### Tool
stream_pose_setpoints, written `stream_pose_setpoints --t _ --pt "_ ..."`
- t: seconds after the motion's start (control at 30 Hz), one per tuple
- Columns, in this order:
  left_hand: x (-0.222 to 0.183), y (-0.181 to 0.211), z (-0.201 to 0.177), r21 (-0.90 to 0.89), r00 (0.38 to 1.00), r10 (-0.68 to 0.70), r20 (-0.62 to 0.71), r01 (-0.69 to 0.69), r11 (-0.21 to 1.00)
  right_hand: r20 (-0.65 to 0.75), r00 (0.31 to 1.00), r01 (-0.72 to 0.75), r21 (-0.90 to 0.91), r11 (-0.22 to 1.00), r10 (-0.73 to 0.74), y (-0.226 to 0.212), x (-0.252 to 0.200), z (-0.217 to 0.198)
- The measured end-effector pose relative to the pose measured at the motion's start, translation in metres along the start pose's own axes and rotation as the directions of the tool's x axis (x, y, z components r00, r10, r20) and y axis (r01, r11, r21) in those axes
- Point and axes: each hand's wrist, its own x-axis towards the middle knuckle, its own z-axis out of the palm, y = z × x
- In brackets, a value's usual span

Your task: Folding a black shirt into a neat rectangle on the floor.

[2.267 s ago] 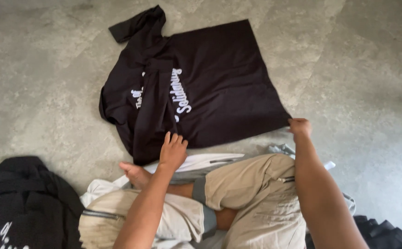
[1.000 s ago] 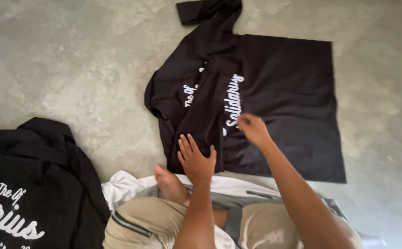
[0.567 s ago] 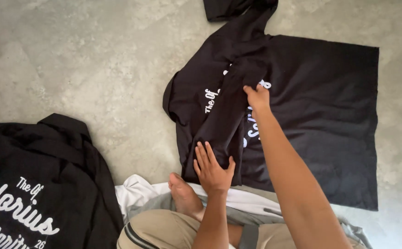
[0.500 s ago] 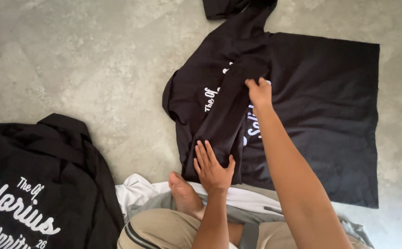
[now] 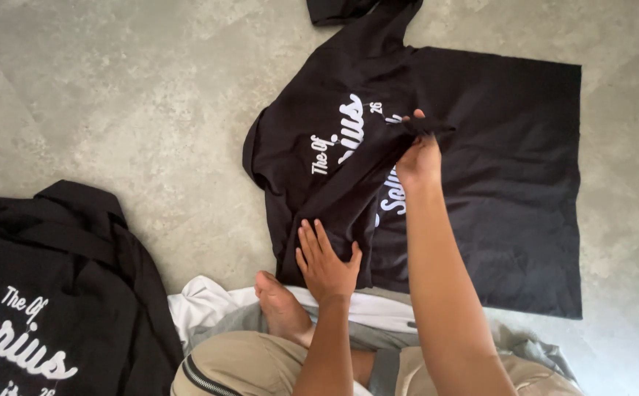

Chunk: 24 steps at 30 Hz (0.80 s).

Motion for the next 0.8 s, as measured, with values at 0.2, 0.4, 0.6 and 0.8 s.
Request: stream_pose_setpoints --t 0.2,0.4,0.6,0.8 --pt "0.001 0.000 -0.003 0.021 1.000 -0.007 0.009 0.007 1.000 0.024 0.998 -0.060 0.254 0.965 0.056 -0.003 -0.015 -0.011" --pt "0.004 0.001 -0.004 0.011 0.999 -0.027 0.040 0.027 1.000 0.033 0.998 -0.066 0.373 0.925 0.059 -0.012 -0.033 -0.040" --pt "-0.004 -0.003 -0.012 -0.088 0.998 -0.019 0.054 0.023 0.996 -0.394 0.894 -0.021 0.439 0.898 0.214 -0.034 -0.154 -0.029" --pt "-0.011 -0.017 0.006 -0.215 0.989 0.009 -0.145 -0.040 0.976 -0.490 0.872 -0.239 -0.421 0.875 0.003 0.016 -0.076 -0.206"
